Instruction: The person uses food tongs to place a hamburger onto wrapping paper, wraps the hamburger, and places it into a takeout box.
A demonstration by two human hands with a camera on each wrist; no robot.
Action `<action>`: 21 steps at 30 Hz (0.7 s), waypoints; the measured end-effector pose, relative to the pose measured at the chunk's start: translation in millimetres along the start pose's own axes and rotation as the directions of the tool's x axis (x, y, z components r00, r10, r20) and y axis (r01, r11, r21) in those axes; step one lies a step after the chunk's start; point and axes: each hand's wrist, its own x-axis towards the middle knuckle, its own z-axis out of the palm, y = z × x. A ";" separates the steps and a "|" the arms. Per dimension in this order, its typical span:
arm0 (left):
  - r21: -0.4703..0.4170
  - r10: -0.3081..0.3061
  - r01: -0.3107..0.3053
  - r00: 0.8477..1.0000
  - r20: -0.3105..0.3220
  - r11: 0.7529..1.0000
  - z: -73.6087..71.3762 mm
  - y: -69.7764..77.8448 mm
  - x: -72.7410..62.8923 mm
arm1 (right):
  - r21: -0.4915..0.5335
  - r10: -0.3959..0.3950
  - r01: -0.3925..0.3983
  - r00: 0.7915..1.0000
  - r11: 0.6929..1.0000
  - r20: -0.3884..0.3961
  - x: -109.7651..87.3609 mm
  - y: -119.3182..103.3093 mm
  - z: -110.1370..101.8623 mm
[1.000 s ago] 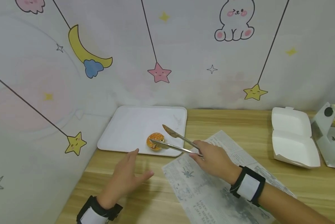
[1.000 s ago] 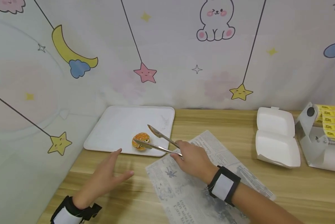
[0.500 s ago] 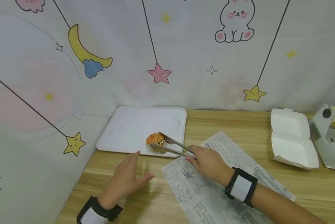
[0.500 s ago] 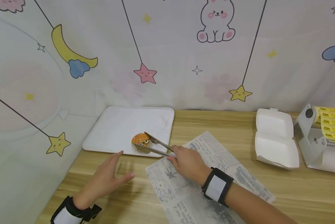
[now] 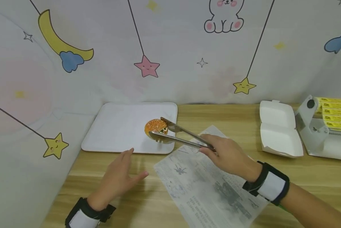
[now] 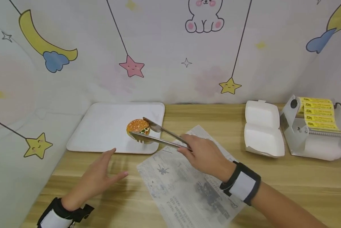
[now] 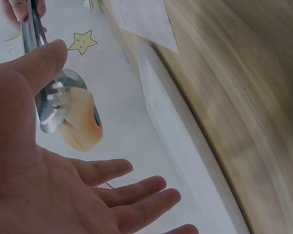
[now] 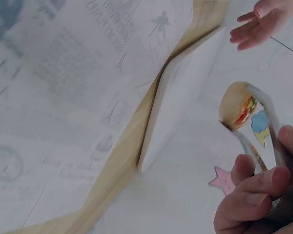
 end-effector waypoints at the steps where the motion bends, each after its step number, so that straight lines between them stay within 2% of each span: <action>1: 0.002 0.001 -0.001 1.000 -0.003 1.000 -0.7 -0.2 0.4 | 0.007 -0.008 0.008 1.000 1.000 -0.001 -6.5 6.0 -7.7; 5: 0.003 0.016 -0.016 1.000 0.001 1.000 0.2 -1.2 2.7 | 0.011 0.008 -0.008 1.000 1.000 0.014 -40.0 29.0 -34.1; 9: 0.000 0.028 -0.028 1.000 0.015 1.000 1.8 0.5 5.2 | -0.016 0.004 -0.004 1.000 1.000 -0.008 -75.8 47.1 -48.9; 15: 0.015 0.048 -0.048 0.999 0.011 0.999 2.1 7.2 8.9 | -0.056 0.018 -0.019 1.000 0.998 -0.023 -128.7 63.4 -58.0; 21: 0.019 0.044 -0.044 0.999 0.026 0.999 6.1 11.7 13.9 | -0.138 0.042 -0.045 0.999 0.989 -0.022 -172.6 75.5 -54.6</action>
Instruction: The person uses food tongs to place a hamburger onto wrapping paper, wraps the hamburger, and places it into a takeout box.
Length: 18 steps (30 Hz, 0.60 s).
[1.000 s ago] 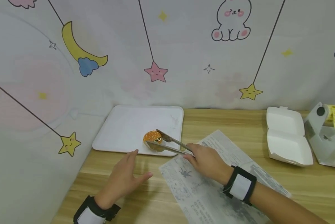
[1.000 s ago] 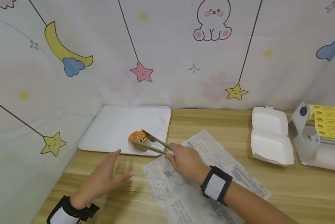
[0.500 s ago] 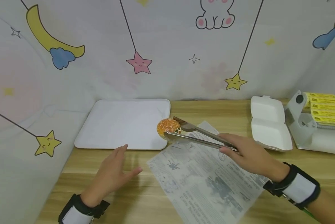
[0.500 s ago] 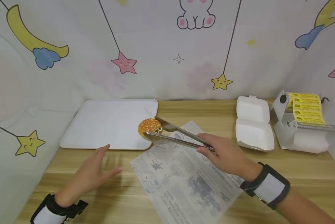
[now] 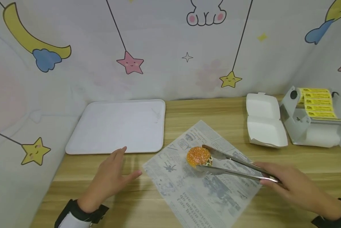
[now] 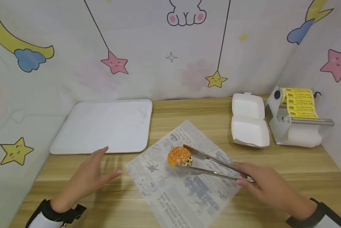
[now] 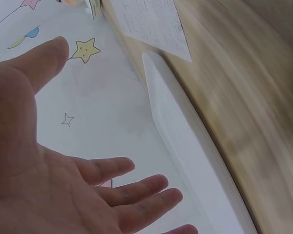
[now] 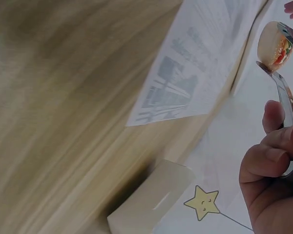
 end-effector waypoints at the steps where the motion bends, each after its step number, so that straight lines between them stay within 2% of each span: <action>1: 0.000 -0.003 0.003 1.000 0.002 1.000 -0.3 -0.2 0.0 | -0.017 -0.002 0.002 1.000 1.000 -0.006 -3.8 1.4 1.8; 12: -0.001 -0.032 0.033 0.999 0.023 0.999 -2.4 -0.4 2.0 | -0.048 -0.039 0.037 0.998 0.998 -0.047 -16.3 7.6 12.6; 18: 0.008 -0.038 0.038 0.999 0.027 0.999 0.1 -2.8 1.2 | -0.013 -0.031 0.031 0.998 0.999 -0.052 -23.9 10.8 18.5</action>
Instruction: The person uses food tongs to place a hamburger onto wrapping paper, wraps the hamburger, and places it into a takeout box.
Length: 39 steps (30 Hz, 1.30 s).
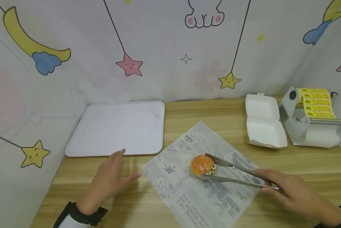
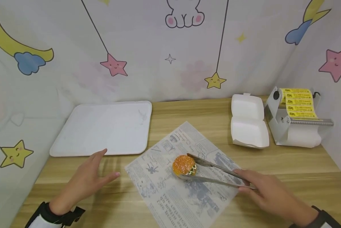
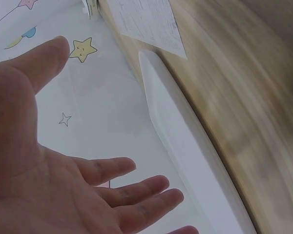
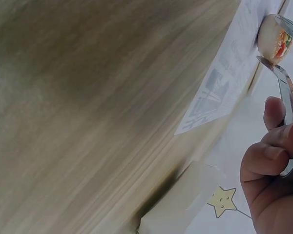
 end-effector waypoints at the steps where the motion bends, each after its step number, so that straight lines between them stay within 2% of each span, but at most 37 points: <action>1: 0.000 -0.001 0.001 1.000 -0.001 1.000 0.0 0.0 0.2 | 0.005 -0.004 0.004 1.000 1.000 -0.003 -0.5 0.7 0.4; 8: 0.001 0.010 -0.010 1.000 -0.019 1.000 1.4 0.6 1.9 | -0.019 0.031 -0.031 0.999 0.999 -0.009 -2.3 2.5 2.1; 12: 0.011 0.014 -0.014 0.999 -0.030 1.000 1.9 1.0 3.2 | -0.004 0.024 -0.024 1.000 1.000 -0.020 -1.7 4.5 1.1; 18: 0.007 0.019 -0.019 0.999 -0.041 1.000 -0.9 3.5 6.1 | 0.078 0.034 -0.032 0.999 0.996 -0.016 3.4 2.5 -6.5; 22: -0.033 0.038 -0.040 0.997 -0.072 0.999 -4.0 8.0 9.7 | 0.188 0.095 -0.082 0.994 0.979 -0.060 20.1 -3.8 -13.5; 26: -0.147 0.067 -0.087 0.989 -0.133 0.985 -8.1 21.5 20.8 | 0.244 0.129 -0.088 0.979 0.966 -0.157 53.7 -14.2 -10.8; 28: -0.234 0.072 -0.110 0.984 -0.165 0.966 -8.6 34.1 30.0 | 0.245 0.135 -0.086 0.972 0.966 -0.192 71.7 -22.6 -5.0; 30: -0.326 0.076 -0.136 0.979 -0.190 0.936 -6.8 50.5 40.6 | 0.238 0.125 -0.066 0.962 0.969 -0.243 88.4 -32.1 3.6; 34: -0.516 0.084 -0.176 0.977 -0.196 0.838 3.1 86.8 58.9 | 0.219 0.121 -0.054 0.945 0.974 -0.303 116.5 -50.8 18.4; 37: -0.614 0.103 -0.198 0.977 -0.186 0.764 9.1 108.8 67.4 | 0.196 0.111 -0.049 0.943 0.979 -0.315 132.4 -60.1 25.9; 39: -0.656 0.112 -0.211 0.975 -0.190 0.725 11.0 119.1 71.5 | 0.187 0.099 -0.040 0.943 0.981 -0.318 139.4 -63.9 29.2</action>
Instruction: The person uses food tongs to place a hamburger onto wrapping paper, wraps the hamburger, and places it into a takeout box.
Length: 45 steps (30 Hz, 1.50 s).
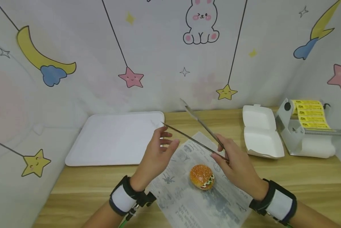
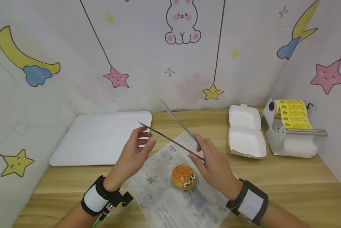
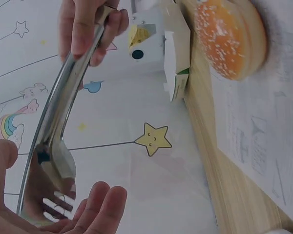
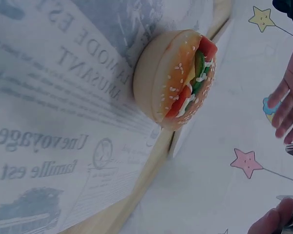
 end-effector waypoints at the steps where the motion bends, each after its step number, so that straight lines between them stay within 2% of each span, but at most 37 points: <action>1: -0.023 0.004 -0.004 1.000 -0.002 1.000 3.1 2.0 1.7 | -0.003 -0.009 0.009 1.000 1.000 0.001 1.0 -1.1 2.4; 7: -0.198 -0.007 0.010 1.000 0.016 0.980 12.0 5.1 10.3 | -0.080 -0.117 0.117 0.993 0.990 0.000 -0.6 -5.8 12.1; 9: -0.268 -0.029 0.035 0.999 0.027 0.963 13.4 4.2 12.6 | -0.088 -0.161 0.161 0.987 0.983 0.012 -2.1 -8.6 16.8; 12: -0.363 -0.075 0.088 0.996 0.050 0.928 14.9 2.7 14.6 | -0.047 -0.213 0.214 0.977 0.976 0.025 -4.2 -13.6 24.5; 15: -0.440 -0.099 0.137 0.989 0.108 0.888 16.2 1.4 15.3 | -0.050 -0.247 0.248 0.969 0.968 0.026 -5.4 -17.9 31.2; 18: -0.478 -0.109 0.166 0.983 0.146 0.863 18.7 0.5 15.9 | -0.080 -0.273 0.274 0.962 0.959 0.025 -6.1 -20.7 36.4; 20: -0.494 -0.119 0.174 0.983 0.141 0.852 21.0 0.4 16.9 | -0.111 -0.291 0.292 0.956 0.950 0.029 -6.1 -21.8 38.7; 24: -0.507 -0.124 0.166 0.985 0.116 0.846 23.5 0.6 18.4 | -0.157 -0.309 0.311 0.950 0.937 0.036 -6.0 -21.0 41.0; 28: -0.510 -0.117 0.148 0.989 0.093 0.847 21.3 1.0 18.7 | -0.126 -0.313 0.318 0.948 0.940 0.058 -5.2 -19.8 39.3; 32: -0.463 -0.116 0.107 0.993 0.009 0.880 7.8 4.8 23.8 | -0.062 -0.285 0.290 0.956 0.955 0.075 -4.0 -19.4 33.1; 34: -0.424 -0.132 0.111 0.991 -0.019 0.899 -5.5 8.3 27.7 | -0.046 -0.251 0.255 0.964 0.966 0.085 -3.9 -17.0 27.2; 38: -0.317 -0.164 0.146 0.986 -0.033 0.937 -40.2 15.4 33.6 | -0.063 -0.164 0.170 0.982 0.983 0.091 -5.3 -5.4 11.2; 42: -0.107 -0.149 0.140 0.985 -0.083 0.984 -75.4 18.9 39.2 | -0.119 -0.103 0.109 0.993 0.987 0.061 -6.0 10.2 -3.4; 44: 0.040 -0.128 0.134 0.984 -0.123 0.990 -91.0 16.6 42.5 | -0.149 -0.077 0.085 0.996 0.985 0.054 -6.1 16.5 -8.3; 45: 0.116 -0.121 0.137 0.983 -0.141 0.984 -97.7 14.3 44.1 | -0.156 -0.063 0.071 0.996 0.985 0.057 -6.3 18.9 -9.9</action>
